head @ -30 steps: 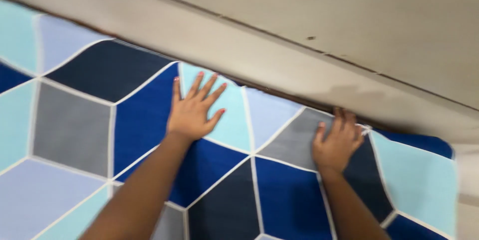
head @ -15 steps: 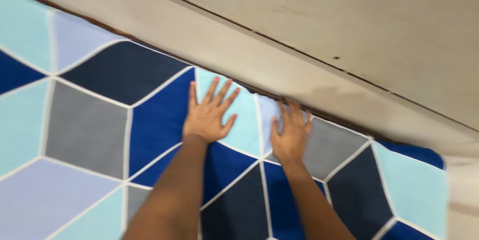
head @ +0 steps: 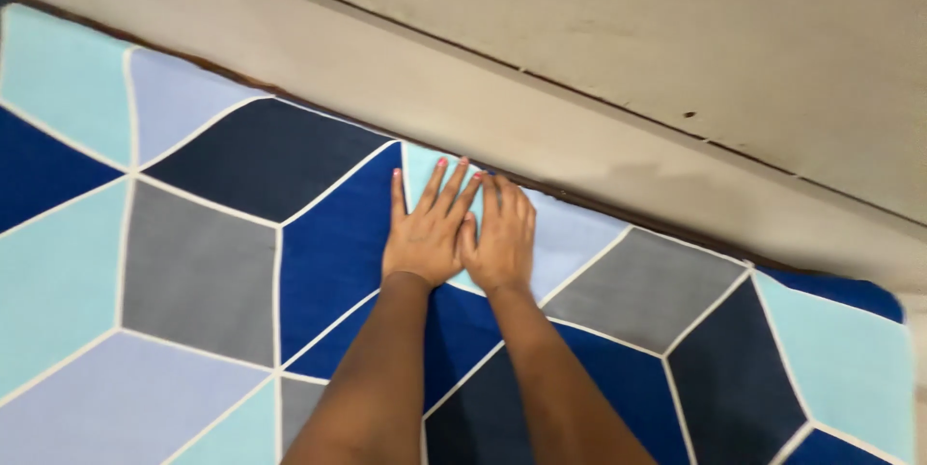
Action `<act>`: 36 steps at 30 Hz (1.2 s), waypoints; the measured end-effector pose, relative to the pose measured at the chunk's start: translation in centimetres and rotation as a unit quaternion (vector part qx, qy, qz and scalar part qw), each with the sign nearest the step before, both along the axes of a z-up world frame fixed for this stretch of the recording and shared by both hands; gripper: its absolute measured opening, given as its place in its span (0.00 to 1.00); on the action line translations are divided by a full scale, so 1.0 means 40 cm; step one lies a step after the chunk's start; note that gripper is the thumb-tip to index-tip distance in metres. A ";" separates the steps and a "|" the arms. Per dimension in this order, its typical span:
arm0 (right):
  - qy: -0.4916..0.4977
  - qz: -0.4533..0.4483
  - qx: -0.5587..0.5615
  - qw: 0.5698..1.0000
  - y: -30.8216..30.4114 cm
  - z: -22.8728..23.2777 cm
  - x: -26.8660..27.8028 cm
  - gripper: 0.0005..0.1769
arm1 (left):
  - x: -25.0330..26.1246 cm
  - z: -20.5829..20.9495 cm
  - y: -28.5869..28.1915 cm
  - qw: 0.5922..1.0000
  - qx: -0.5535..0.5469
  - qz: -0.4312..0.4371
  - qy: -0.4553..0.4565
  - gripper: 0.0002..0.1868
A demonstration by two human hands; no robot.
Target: The person smooths a geometric-patterned bedsheet over a mattress, tucking the edges under. They then remove a pillow from a patterned pillowcase and insert it into a new white pillowcase with a leaf design, smoothing the case over the pillow.
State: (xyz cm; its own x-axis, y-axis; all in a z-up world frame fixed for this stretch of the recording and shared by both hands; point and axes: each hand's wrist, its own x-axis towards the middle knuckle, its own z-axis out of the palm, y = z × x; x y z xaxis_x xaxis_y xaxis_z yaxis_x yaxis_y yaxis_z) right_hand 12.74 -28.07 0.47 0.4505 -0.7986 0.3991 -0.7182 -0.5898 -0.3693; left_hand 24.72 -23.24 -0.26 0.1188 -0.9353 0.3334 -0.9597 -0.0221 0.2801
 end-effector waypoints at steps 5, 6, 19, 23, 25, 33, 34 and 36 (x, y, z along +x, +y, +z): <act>0.002 0.000 -0.003 1.000 0.019 -0.002 0.007 0.29 | 0.001 0.002 0.018 1.000 0.019 0.010 0.006 0.29; 0.006 -0.002 -0.002 1.000 0.017 0.000 0.004 0.29 | -0.002 0.003 0.013 1.000 0.021 0.010 0.006 0.29; 0.063 -0.009 -0.008 0.998 0.010 0.009 0.014 0.29 | 0.002 -0.009 0.013 1.000 0.028 0.010 0.001 0.29; 0.054 -0.009 -0.014 0.998 0.005 0.006 0.009 0.26 | -0.003 -0.022 0.008 0.999 0.029 0.010 0.011 0.30; 0.044 -0.010 -0.007 0.999 0.004 0.001 0.014 0.26 | 0.004 -0.027 0.005 0.999 0.037 0.012 -0.016 0.31; 0.058 -0.014 -0.034 0.998 0.012 -0.004 0.011 0.25 | 0.112 -0.004 -0.054 0.987 0.059 -0.121 0.082 0.34; 0.055 -0.016 -0.034 0.998 0.007 0.000 0.012 0.24 | 0.142 0.009 -0.056 0.986 0.034 -0.143 0.081 0.36; 0.065 -0.017 -0.041 0.997 -0.003 0.005 0.027 0.25 | 0.203 0.034 -0.041 0.992 0.008 -0.119 0.045 0.36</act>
